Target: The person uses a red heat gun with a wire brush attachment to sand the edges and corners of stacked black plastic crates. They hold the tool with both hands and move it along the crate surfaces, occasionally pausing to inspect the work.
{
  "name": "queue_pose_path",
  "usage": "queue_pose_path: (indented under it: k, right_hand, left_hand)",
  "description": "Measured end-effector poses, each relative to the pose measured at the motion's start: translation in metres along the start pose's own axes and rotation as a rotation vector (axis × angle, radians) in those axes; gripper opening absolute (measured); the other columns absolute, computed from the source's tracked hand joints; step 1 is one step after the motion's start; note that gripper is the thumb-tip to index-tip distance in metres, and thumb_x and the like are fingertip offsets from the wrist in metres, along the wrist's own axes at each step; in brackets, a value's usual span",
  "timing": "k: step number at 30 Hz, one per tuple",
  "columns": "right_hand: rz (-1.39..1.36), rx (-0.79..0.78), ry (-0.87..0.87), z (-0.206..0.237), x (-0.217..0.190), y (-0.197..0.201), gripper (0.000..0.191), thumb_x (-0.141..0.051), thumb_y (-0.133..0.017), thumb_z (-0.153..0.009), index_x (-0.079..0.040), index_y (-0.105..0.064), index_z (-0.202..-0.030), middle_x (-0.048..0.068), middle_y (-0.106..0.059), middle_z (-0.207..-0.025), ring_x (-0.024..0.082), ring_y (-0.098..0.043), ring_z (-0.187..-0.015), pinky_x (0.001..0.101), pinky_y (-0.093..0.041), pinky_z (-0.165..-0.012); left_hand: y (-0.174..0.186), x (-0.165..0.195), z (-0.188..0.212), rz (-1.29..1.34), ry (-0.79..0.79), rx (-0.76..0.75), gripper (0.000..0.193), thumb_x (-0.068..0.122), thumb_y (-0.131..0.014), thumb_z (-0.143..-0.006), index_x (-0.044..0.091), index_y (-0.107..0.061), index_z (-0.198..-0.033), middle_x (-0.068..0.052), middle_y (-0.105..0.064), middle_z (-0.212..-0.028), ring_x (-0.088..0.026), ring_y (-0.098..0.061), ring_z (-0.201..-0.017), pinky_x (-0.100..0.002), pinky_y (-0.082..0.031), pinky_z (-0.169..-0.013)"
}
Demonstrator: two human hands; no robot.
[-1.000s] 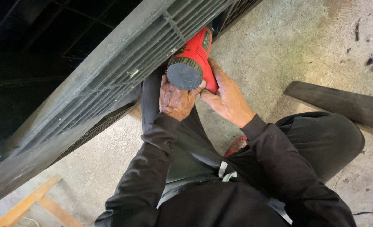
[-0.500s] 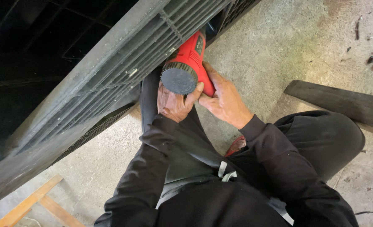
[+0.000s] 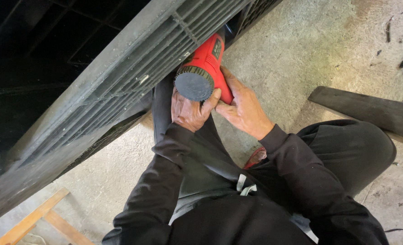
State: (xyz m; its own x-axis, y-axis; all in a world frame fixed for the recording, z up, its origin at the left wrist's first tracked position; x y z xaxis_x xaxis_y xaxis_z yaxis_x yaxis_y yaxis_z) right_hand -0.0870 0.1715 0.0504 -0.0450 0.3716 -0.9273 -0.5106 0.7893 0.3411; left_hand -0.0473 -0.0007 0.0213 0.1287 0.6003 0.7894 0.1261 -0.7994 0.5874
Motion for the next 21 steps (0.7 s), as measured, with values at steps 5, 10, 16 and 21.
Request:
queue_pose_path:
  k: [5,10,16,21]
  right_hand:
    - [0.027,0.002,-0.078,-0.001,0.000,0.001,0.077,-0.013,-0.069,-0.083,-0.002,-0.040,-0.154,0.025,-0.070,-0.118,0.031,-0.076,-0.094,0.0357,-0.058,-0.080]
    - [0.007,-0.002,-0.048,-0.002,-0.002,0.001,0.077,-0.012,-0.068,-0.084,-0.001,-0.039,-0.155,0.025,-0.070,-0.118,0.030,-0.077,-0.096,0.0353,-0.059,-0.081]
    - [0.039,0.003,-0.006,-0.001,-0.001,-0.001,0.076,-0.012,-0.069,-0.085,0.000,-0.040,-0.154,0.027,-0.068,-0.122,0.035,-0.074,-0.105,0.0378,-0.058,-0.086]
    - [0.039,0.023,0.078,0.003,0.002,-0.002,0.078,-0.012,-0.070,-0.086,0.000,-0.038,-0.156,0.030,-0.064,-0.130,0.041,-0.069,-0.116,0.0403,-0.057,-0.092]
  left_hand:
    - [-0.003,-0.001,0.001,-0.019,-0.043,0.035,0.039,0.040,-0.067,-0.101,0.002,-0.073,-0.111,-0.016,-0.075,-0.111,-0.040,-0.069,-0.105,-0.052,-0.049,-0.101]
    - [-0.003,-0.004,0.001,-0.014,-0.005,-0.009,0.041,0.041,-0.066,-0.101,0.002,-0.074,-0.110,-0.015,-0.075,-0.109,-0.038,-0.070,-0.104,-0.052,-0.049,-0.101]
    - [-0.008,-0.011,0.007,-0.024,-0.055,0.056,0.044,0.043,-0.066,-0.103,0.001,-0.073,-0.113,-0.017,-0.074,-0.112,-0.040,-0.069,-0.107,-0.051,-0.048,-0.103]
    - [-0.011,-0.016,0.010,-0.022,0.107,-0.027,0.045,0.048,-0.067,-0.098,0.005,-0.074,-0.108,-0.016,-0.075,-0.111,-0.040,-0.069,-0.107,-0.049,-0.050,-0.101]
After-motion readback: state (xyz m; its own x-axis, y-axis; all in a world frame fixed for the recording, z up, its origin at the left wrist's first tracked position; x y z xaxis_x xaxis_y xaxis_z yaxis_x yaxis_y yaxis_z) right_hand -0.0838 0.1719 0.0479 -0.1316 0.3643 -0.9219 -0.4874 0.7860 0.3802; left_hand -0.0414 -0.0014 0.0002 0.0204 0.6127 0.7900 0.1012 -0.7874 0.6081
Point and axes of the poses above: each hand's wrist, its own z-axis away from the middle knuckle, its own y-axis out of the back of the hand, x = y × z, the point moved 1 cm from there along -z, towards the middle knuckle
